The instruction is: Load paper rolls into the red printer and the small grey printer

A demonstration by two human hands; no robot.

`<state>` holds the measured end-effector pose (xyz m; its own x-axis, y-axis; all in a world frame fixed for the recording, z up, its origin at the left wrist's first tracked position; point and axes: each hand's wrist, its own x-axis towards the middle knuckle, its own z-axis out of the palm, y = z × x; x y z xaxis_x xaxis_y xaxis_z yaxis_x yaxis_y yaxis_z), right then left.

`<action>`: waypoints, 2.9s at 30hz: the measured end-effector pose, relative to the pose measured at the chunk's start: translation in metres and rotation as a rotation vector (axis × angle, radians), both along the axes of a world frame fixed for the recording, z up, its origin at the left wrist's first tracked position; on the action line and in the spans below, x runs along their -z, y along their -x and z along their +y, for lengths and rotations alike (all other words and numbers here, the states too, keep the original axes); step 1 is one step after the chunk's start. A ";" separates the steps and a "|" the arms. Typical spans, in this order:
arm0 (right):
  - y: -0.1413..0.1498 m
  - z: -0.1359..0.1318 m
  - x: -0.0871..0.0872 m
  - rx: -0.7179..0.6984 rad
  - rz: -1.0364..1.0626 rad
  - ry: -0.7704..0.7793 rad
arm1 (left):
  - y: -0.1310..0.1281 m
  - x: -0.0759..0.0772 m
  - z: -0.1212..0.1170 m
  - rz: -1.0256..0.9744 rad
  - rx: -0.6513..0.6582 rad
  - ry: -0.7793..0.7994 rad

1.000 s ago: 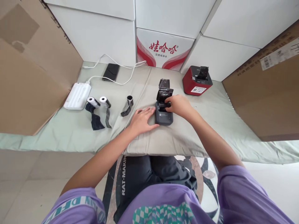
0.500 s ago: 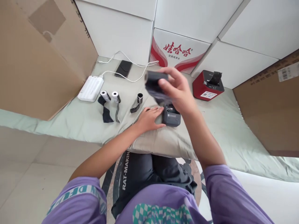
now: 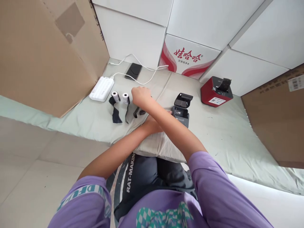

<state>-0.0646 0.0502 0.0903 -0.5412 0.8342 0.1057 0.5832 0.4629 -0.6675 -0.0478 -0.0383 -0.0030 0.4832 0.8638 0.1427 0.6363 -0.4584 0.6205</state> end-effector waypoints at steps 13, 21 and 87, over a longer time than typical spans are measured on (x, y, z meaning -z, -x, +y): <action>-0.020 -0.020 -0.034 -0.221 -0.140 -0.182 | 0.003 -0.018 -0.002 0.074 0.031 -0.034; -0.252 -0.058 -0.014 0.348 0.356 -0.006 | 0.001 -0.023 -0.006 0.140 0.019 -0.038; -0.177 -0.138 0.067 1.043 -0.103 0.012 | 0.008 -0.014 0.002 0.163 0.016 -0.063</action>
<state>0.1129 -0.0876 0.0237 0.4411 0.8931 0.0885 0.7436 -0.3085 -0.5932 -0.0561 -0.0368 0.0114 0.5180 0.8477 0.1147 0.7187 -0.5040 0.4791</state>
